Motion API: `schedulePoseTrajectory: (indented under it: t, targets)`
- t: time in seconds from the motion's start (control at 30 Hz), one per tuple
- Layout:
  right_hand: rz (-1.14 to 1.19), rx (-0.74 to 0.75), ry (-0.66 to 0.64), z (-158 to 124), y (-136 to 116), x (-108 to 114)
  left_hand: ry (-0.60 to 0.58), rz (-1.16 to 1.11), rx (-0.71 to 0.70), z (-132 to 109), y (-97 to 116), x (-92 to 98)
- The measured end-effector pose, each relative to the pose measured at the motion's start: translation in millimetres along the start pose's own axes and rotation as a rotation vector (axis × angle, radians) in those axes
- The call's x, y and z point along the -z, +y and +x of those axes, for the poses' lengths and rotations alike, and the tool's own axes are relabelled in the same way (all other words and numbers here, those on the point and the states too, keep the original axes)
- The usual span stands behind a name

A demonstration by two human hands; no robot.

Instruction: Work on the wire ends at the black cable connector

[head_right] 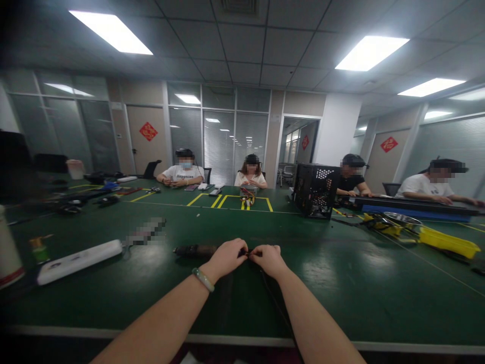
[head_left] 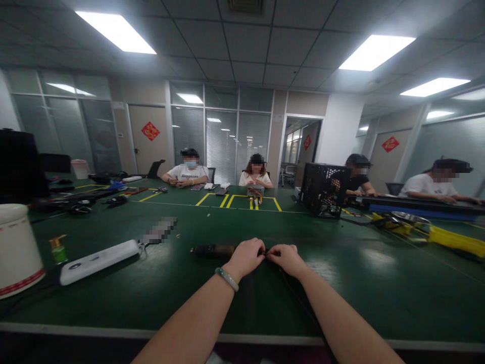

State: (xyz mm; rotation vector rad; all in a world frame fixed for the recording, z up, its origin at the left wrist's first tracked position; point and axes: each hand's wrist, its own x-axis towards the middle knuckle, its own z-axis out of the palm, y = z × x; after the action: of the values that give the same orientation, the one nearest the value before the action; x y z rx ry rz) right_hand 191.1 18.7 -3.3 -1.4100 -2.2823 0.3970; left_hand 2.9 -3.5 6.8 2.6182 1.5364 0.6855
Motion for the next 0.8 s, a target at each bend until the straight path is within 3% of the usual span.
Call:
schedulePoseTrajectory:
  t: [0.23,0.8]
  targets:
    - [0.004,-0.001,0.010,0.2,0.2,-1.1,0.024,0.015,-0.057,0.8,0.3,-3.4]
    - [0.032,-0.008,0.004,-0.4,0.7,-0.2,0.066,-0.033,-0.022,0.5,-0.3,-6.7]
